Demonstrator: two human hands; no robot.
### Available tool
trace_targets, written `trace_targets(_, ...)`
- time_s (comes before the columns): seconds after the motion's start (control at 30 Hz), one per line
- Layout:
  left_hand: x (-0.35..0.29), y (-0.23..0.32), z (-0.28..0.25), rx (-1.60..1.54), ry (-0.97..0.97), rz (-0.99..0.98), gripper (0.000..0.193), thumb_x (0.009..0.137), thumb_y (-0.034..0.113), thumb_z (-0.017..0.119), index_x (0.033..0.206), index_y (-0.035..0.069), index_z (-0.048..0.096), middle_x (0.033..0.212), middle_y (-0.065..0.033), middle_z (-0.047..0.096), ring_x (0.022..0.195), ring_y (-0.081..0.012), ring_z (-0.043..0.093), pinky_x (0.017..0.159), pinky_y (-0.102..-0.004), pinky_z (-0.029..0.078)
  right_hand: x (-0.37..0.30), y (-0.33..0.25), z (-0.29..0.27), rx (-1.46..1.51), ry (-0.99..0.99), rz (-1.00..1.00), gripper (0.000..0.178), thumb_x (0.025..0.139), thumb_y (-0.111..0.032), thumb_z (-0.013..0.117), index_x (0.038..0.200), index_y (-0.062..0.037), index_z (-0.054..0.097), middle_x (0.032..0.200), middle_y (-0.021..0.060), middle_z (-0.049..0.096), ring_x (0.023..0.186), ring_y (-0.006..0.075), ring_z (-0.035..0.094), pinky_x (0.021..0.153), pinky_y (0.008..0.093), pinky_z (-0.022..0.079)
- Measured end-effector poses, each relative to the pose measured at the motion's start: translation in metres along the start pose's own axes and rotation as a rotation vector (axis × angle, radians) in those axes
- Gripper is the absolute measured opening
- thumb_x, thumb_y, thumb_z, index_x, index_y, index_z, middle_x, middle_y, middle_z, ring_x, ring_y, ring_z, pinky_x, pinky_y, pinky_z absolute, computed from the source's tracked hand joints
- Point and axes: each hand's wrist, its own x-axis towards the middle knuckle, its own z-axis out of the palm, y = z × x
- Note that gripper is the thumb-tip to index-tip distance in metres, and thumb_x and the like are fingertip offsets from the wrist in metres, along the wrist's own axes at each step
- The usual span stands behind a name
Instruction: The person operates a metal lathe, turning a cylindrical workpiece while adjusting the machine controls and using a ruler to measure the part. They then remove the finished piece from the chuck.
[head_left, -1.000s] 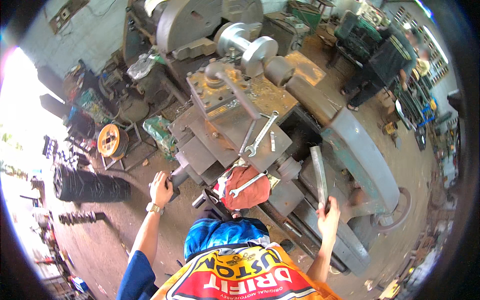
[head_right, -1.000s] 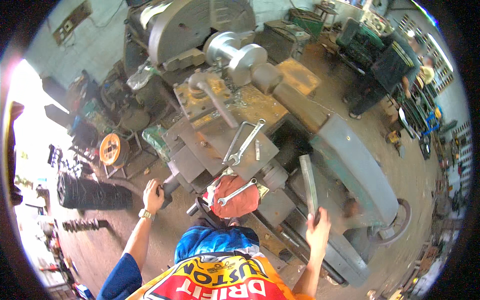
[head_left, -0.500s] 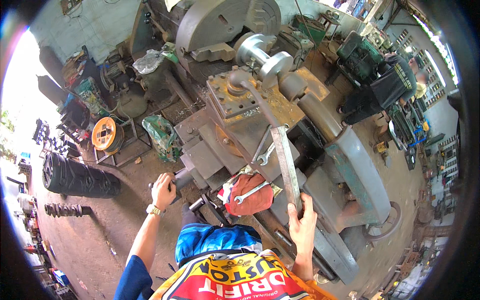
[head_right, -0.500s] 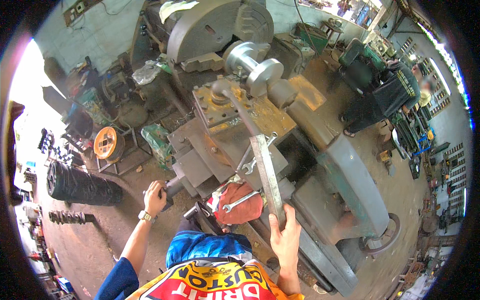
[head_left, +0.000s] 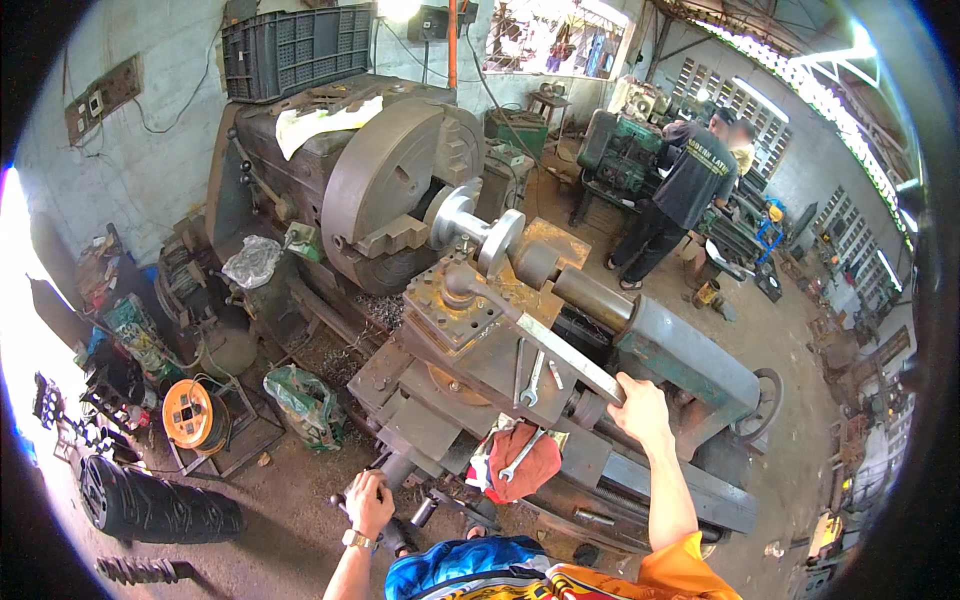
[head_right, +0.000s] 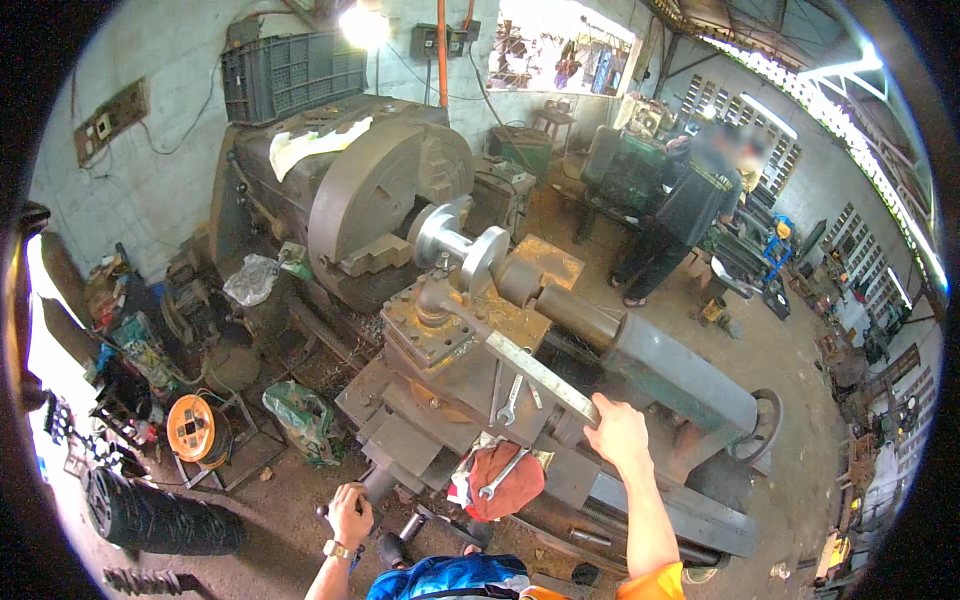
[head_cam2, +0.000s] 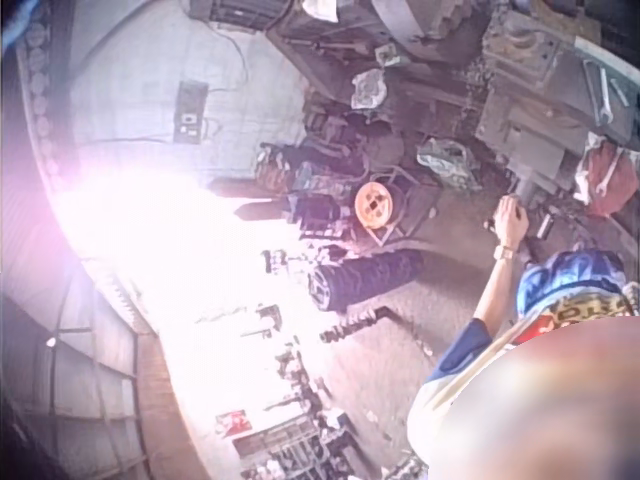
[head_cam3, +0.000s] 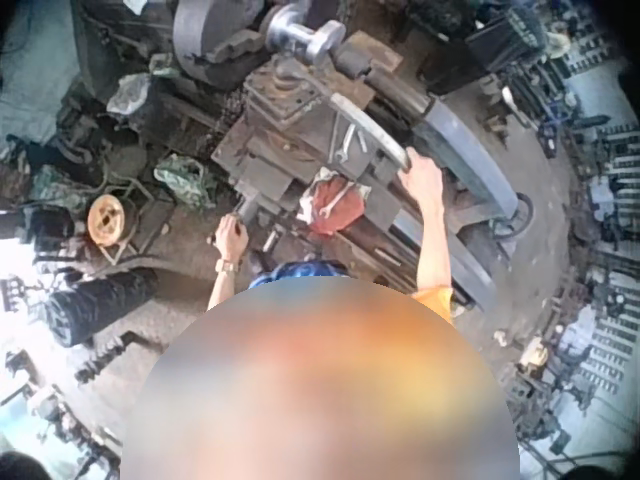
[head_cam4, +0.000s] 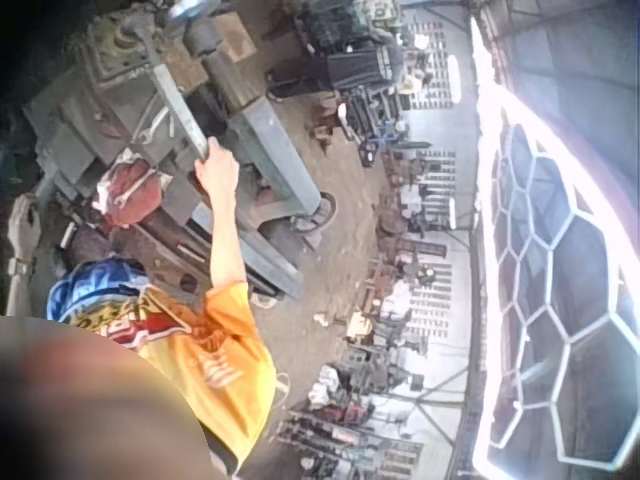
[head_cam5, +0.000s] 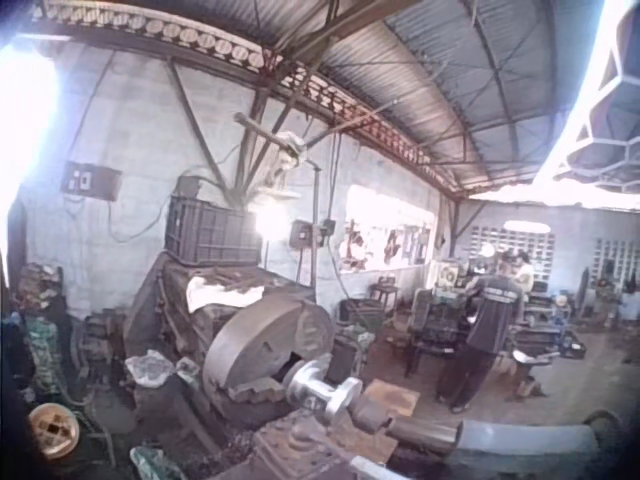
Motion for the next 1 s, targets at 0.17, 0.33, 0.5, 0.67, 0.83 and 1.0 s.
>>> trace_targets(0.17,-0.002,-0.006,0.0,-0.039,-0.033,-0.011,0.015,0.074,0.001,0.061,0.088,0.003,0.063,0.098,-0.0114,0.068,0.092,-0.0325,0.064,0.079,-0.0412,0.053,-0.003,-0.017,0.014,0.037,0.199,0.163,0.037,0.069,-0.018,0.083,0.097,-0.005,0.064,0.086,0.0222,0.072,0.085,0.0427,0.07,0.075,0.0498,0.057)
trace_targets(0.33,-0.002,-0.006,-0.002,-0.048,-0.039,-0.009,0.014,0.073,0.002,0.062,0.087,0.004,0.064,0.095,-0.0114,0.068,0.089,-0.0335,0.064,0.077,-0.0427,0.053,-0.006,-0.022,0.025,0.032,0.303,0.278,0.034,0.065,-0.018,0.082,0.092,-0.0059,0.066,0.084,0.0228,0.071,0.084,0.043,0.07,0.074,0.0492,0.056)
trace_targets(0.5,-0.001,-0.007,0.001,-0.046,-0.08,-0.018,0.014,0.071,0.007,0.064,0.084,0.008,0.068,0.092,-0.0106,0.069,0.089,-0.033,0.065,0.079,-0.0443,0.055,-0.002,-0.008,0.038,-0.059,0.398,0.119,0.027,0.069,-0.025,0.076,0.091,-0.0097,0.07,0.082,0.019,0.071,0.079,0.0407,0.069,0.071,0.0475,0.056)
trace_targets(0.67,-0.007,-0.009,-0.004,-0.039,-0.192,-0.005,0.016,0.078,0.015,0.064,0.092,0.007,0.064,0.094,-0.0112,0.066,0.097,-0.0315,0.065,0.078,-0.0443,0.056,-0.001,0.02,0.047,0.118,0.427,-0.079,0.019,0.075,-0.005,0.07,0.092,-0.0005,0.063,0.073,0.0239,0.063,0.066,0.0385,0.065,0.061,0.0467,0.049)
trace_targets(0.83,-0.002,-0.013,-0.007,-0.069,-0.208,0.007,0.01,0.082,0.011,0.061,0.09,0.006,0.061,0.093,-0.0095,0.063,0.099,-0.0301,0.062,0.081,-0.0421,0.055,0.009,0.04,0.061,0.055,0.468,-0.161,0.027,0.074,-0.001,0.07,0.096,0.0059,0.057,0.072,0.031,0.056,0.07,0.0517,0.056,0.064,0.0545,0.042)
trace_targets(1.0,-0.004,-0.008,-0.005,-0.031,-0.217,-0.001,0.01,0.081,0.013,0.06,0.089,0.006,0.06,0.09,-0.0097,0.063,0.098,-0.0291,0.061,0.081,-0.0414,0.055,0.001,0.039,0.06,0.115,0.453,-0.143,0.034,0.076,-0.003,0.073,0.108,0.0023,0.064,0.078,0.0273,0.061,0.07,0.0435,0.061,0.064,0.0512,0.047)
